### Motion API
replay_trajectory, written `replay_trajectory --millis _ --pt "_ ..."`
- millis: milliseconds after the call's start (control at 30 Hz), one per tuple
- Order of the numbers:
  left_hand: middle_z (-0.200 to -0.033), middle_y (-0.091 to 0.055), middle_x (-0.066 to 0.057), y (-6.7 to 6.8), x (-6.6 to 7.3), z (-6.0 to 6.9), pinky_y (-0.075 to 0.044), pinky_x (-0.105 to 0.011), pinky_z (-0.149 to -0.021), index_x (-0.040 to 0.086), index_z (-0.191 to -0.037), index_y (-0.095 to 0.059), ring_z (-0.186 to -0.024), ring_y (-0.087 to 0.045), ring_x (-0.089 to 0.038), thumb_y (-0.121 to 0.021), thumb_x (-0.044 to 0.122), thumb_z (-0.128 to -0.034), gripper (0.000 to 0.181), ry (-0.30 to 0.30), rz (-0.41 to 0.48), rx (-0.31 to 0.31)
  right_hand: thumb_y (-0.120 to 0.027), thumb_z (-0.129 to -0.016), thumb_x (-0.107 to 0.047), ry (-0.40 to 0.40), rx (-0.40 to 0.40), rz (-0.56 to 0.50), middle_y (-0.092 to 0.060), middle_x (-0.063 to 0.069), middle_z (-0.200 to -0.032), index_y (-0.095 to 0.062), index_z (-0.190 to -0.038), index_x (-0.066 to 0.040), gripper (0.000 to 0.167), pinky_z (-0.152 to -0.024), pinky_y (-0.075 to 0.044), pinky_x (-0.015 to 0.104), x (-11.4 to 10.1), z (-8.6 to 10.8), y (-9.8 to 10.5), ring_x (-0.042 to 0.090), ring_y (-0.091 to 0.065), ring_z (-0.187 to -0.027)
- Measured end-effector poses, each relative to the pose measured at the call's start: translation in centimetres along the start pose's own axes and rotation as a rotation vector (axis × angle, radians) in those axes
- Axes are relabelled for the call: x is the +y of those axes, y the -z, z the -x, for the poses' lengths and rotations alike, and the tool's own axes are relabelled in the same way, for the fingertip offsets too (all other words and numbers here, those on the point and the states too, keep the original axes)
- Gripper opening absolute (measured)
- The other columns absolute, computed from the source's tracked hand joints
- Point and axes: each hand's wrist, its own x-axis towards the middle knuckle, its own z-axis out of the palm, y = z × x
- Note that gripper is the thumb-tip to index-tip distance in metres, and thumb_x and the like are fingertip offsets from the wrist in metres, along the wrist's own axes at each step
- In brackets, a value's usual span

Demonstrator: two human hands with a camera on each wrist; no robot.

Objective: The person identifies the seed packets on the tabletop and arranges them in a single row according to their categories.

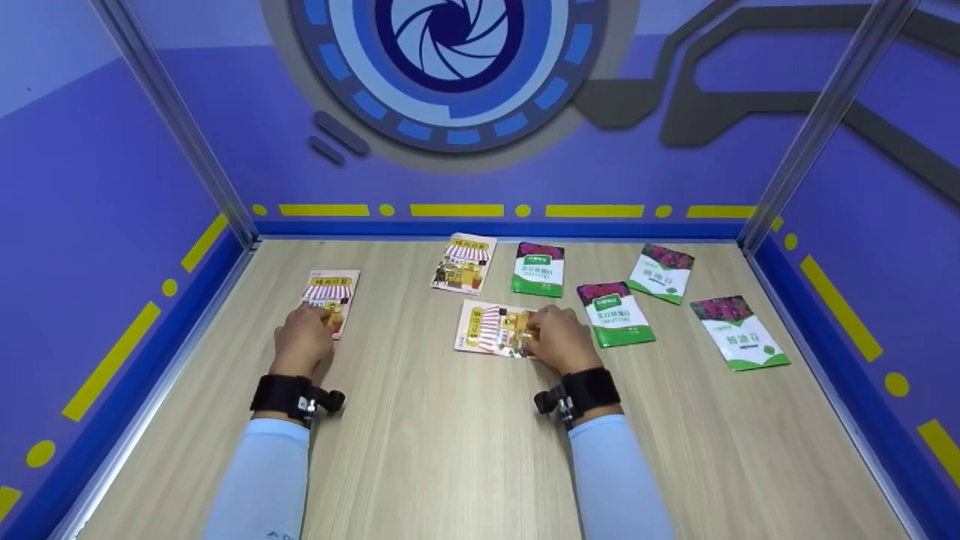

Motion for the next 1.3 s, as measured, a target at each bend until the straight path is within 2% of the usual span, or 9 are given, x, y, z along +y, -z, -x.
replay_trajectory --millis 267,433,700,800,1033,1167,1300 --pt "-0.115 -0.067 -0.017 0.1 -0.6 -0.55 -0.045 -0.054 -0.092 0.006 -0.125 -0.07 -0.105 -0.06 -0.036 -0.051 0.006 -0.1009 0.03 0.039 -0.018 -0.051 -0.083 -0.089 -0.029 0.011 0.007 0.004 -0.067 0.018 -0.134 -0.077 -0.121 -0.006 0.04 -0.106 -0.048 0.06 0.23 0.03 -0.21 0.043 -0.062 -0.122" --pt "-0.118 -0.066 -0.016 0.21 -0.74 -0.48 -0.044 -0.055 -0.093 0.009 -0.13 -0.069 -0.108 -0.06 -0.036 -0.056 0.006 -0.0993 0.033 0.049 -0.026 -0.065 -0.083 -0.089 -0.03 -0.016 -0.014 -0.007 -0.066 0.017 -0.136 -0.076 -0.124 -0.006 0.043 -0.108 -0.048 0.059 0.2 0.08 -0.16 0.042 -0.061 -0.125" --pt "-0.112 -0.067 -0.018 0.47 -0.69 -0.24 -0.046 -0.057 -0.088 0.009 -0.109 -0.073 -0.106 -0.06 -0.039 -0.049 0.007 -0.0987 0.026 0.028 -0.001 -0.013 -0.084 -0.089 -0.029 0.004 0.0 -0.003 -0.068 0.017 -0.133 -0.076 -0.123 -0.006 0.042 -0.107 -0.049 0.058 0.29 -0.01 -0.21 0.041 -0.062 -0.123" --pt "-0.114 -0.066 -0.018 0.51 -0.71 -0.25 -0.046 -0.057 -0.086 0.009 -0.114 -0.073 -0.104 -0.06 -0.04 -0.049 0.007 -0.0993 0.028 0.038 -0.004 -0.024 -0.084 -0.089 -0.03 -0.007 -0.007 -0.008 -0.067 0.016 -0.135 -0.076 -0.124 -0.006 0.043 -0.107 -0.048 0.058 0.31 -0.03 -0.21 0.041 -0.061 -0.124" --pt "-0.117 -0.064 -0.018 0.52 -0.62 -0.48 -0.045 -0.055 -0.09 0.009 -0.124 -0.072 -0.107 -0.058 -0.038 -0.056 0.008 -0.0975 0.031 0.033 -0.035 -0.055 -0.084 -0.089 -0.029 0.006 -0.005 -0.007 -0.068 0.017 -0.134 -0.076 -0.123 -0.006 0.042 -0.108 -0.049 0.058 0.32 -0.03 -0.13 0.042 -0.062 -0.123" --pt "-0.122 -0.063 -0.019 0.56 -0.48 -0.58 -0.045 -0.056 -0.092 0.006 -0.127 -0.069 -0.111 -0.058 -0.038 -0.06 0.014 -0.1002 0.03 0.032 -0.016 -0.066 -0.084 -0.089 -0.029 0.009 -0.003 -0.006 -0.068 0.017 -0.133 -0.076 -0.122 -0.006 0.042 -0.108 -0.049 0.058 0.33 -0.01 -0.11 0.042 -0.063 -0.123" --pt "-0.128 -0.063 -0.018 0.8 -0.04 -0.74 -0.046 -0.058 -0.098 0.007 -0.128 -0.07 -0.118 -0.059 -0.04 -0.066 0.023 -0.1004 0.032 0.002 0.014 -0.05 -0.083 -0.089 -0.03 -0.001 -0.012 -0.006 -0.067 0.017 -0.135 -0.076 -0.124 -0.006 0.042 -0.108 -0.048 0.059 0.27 -0.01 -0.16 0.042 -0.061 -0.124"
